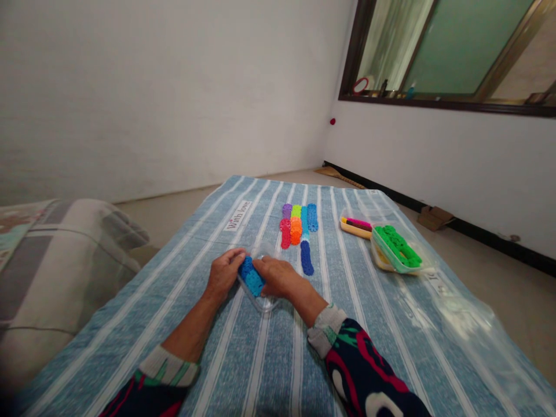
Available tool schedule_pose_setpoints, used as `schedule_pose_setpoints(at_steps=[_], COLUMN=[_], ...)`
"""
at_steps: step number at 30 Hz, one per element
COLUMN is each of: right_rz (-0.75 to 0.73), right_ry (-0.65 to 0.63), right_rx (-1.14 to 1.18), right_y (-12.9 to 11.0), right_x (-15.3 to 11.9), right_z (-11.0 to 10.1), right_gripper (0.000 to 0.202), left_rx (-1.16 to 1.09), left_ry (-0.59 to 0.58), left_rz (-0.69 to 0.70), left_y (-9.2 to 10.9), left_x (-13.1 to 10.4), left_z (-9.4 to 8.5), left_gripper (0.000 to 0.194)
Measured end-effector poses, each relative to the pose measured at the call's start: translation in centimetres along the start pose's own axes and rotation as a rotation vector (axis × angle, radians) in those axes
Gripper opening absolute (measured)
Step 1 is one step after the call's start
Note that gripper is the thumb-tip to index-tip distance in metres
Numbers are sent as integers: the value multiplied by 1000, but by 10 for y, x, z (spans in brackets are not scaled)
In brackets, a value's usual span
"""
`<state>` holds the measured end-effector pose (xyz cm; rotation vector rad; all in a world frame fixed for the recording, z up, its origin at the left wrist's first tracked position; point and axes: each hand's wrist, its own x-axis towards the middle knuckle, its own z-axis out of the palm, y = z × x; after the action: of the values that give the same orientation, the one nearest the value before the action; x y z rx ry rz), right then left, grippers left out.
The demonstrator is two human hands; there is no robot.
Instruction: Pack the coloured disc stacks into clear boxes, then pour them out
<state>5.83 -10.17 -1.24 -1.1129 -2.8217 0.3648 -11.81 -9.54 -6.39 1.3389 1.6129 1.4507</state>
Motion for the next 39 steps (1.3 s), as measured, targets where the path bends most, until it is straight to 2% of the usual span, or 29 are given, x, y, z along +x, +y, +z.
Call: schedule_pose_setpoints(at_steps=[5, 9, 15, 24, 39], right_rz=[-13, -107, -148, -101, -210], right_ry=[-4, 19, -9, -90, -16], right_rx=[87, 177, 180, 128, 236], right_y=[2, 6, 8, 8, 10], right_x=[5, 12, 21, 36, 31], right_z=[-1, 1, 4, 2, -2], right_gripper=[89, 106, 103, 107, 96], left_rx=[28, 41, 23, 14, 14], left_ry=[0, -1, -5, -21, -9], left_rz=[23, 38, 39, 37, 29], left_y=[-2, -1, 0, 0, 0], left_x=[0, 0, -1, -2, 0], left_z=[-1, -2, -2, -2, -1], left_gripper=[36, 37, 34, 36, 34])
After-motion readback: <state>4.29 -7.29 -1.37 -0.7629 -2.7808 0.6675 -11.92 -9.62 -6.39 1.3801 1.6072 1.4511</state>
